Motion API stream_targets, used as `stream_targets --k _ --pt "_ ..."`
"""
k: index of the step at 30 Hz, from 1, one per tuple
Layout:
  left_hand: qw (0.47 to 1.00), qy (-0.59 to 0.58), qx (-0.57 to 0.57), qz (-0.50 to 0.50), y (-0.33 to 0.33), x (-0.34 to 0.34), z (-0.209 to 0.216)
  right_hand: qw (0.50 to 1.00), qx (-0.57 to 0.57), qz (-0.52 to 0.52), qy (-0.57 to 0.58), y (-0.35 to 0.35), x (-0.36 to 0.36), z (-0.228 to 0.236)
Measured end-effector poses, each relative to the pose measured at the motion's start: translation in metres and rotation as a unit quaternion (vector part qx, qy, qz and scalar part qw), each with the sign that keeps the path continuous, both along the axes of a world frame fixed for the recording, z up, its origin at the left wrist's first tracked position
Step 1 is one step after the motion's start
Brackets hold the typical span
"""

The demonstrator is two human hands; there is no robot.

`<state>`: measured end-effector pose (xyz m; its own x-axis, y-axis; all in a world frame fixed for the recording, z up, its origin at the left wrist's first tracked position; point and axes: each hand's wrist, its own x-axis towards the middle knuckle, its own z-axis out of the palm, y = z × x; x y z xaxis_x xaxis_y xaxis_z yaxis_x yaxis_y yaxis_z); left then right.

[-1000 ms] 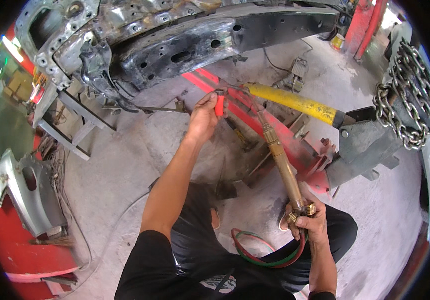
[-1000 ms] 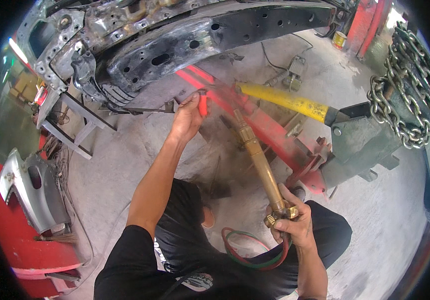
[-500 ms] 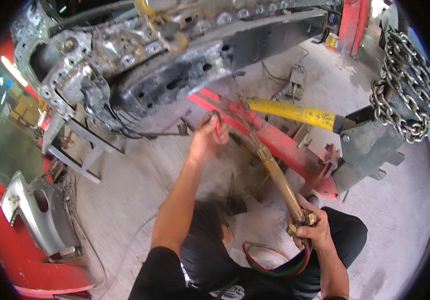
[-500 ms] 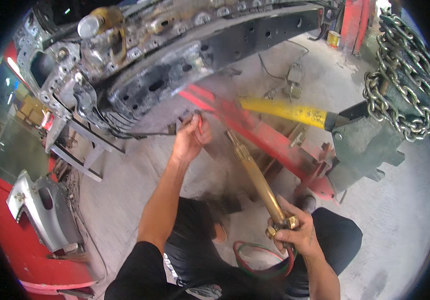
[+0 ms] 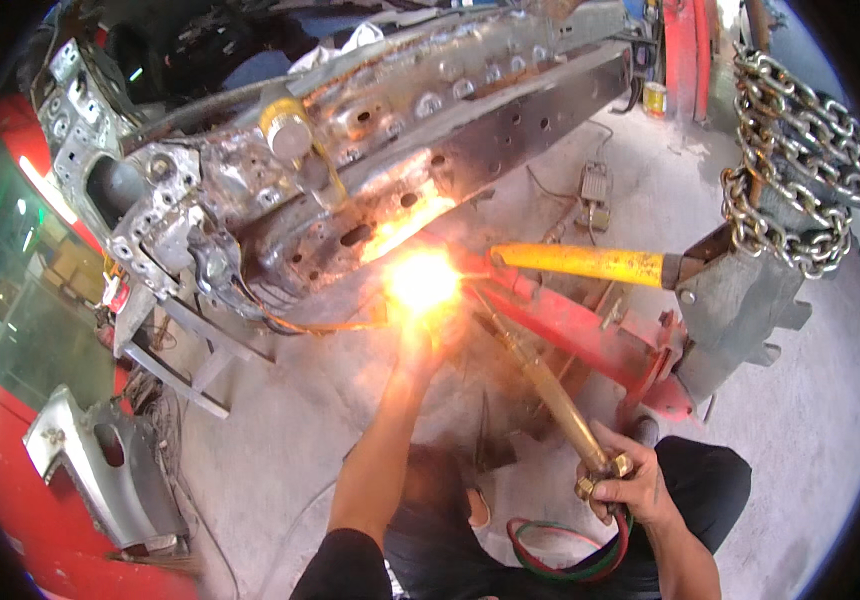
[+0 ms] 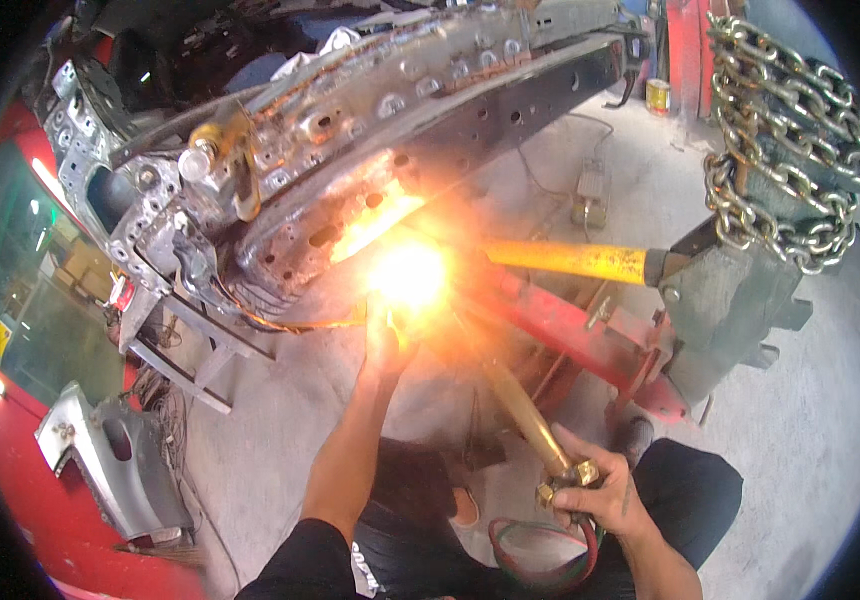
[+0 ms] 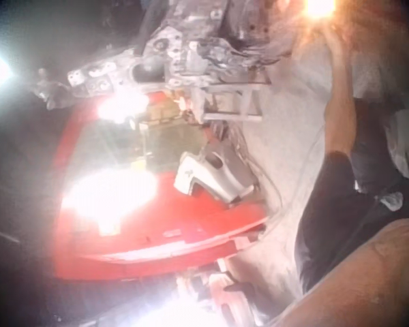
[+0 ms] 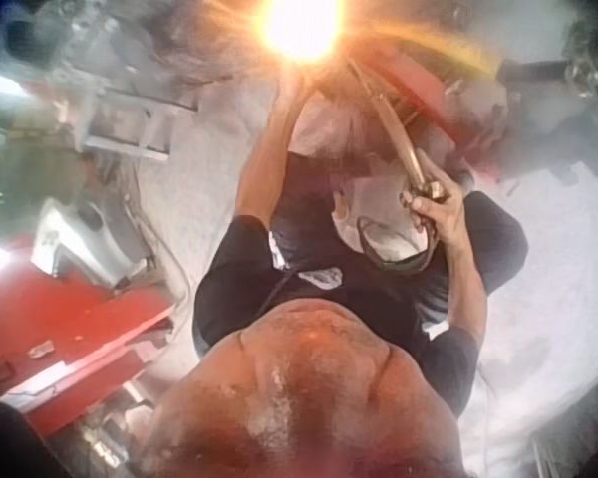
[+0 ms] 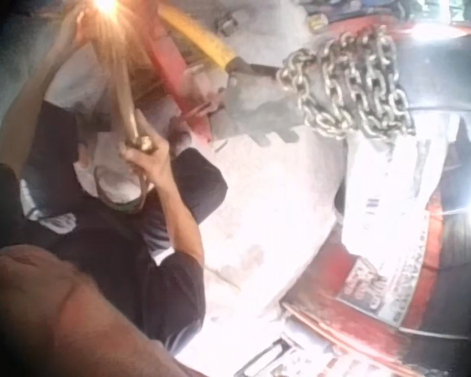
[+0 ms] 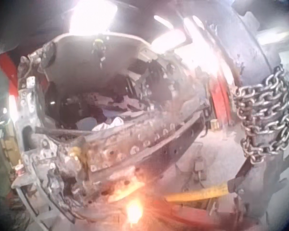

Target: The person uses a welding torch to weld a metal car frame. They ignite the torch, apply the flame to the frame, and feed a welding rod into the joint to create a weld.

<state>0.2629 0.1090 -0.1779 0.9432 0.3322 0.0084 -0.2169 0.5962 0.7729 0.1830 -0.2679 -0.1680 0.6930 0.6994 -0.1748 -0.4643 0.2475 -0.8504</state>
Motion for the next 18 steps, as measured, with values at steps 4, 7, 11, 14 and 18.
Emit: stream_targets --k 4,7,11,14,18 --pt "0.998 -0.034 -0.033 -0.031 0.024 0.006 -0.015 0.999 0.03 0.006 0.011 0.01 0.008 0.009" --pt "0.997 -0.021 -0.063 -0.042 0.021 0.009 -0.016 0.999 0.023 -0.005 0.024 0.006 0.004 0.009" --pt "0.991 0.046 0.087 -0.092 -0.007 0.001 -0.009 1.0 0.006 -0.011 -0.003 0.006 0.005 0.006" --pt "0.924 0.114 0.19 -0.311 -0.041 -0.011 -0.029 0.996 -0.039 -0.074 -0.03 0.008 0.003 0.001" --pt "0.87 0.143 0.304 -0.36 -0.071 -0.029 -0.054 0.987 -0.099 -0.114 -0.055 0.016 0.009 -0.004"
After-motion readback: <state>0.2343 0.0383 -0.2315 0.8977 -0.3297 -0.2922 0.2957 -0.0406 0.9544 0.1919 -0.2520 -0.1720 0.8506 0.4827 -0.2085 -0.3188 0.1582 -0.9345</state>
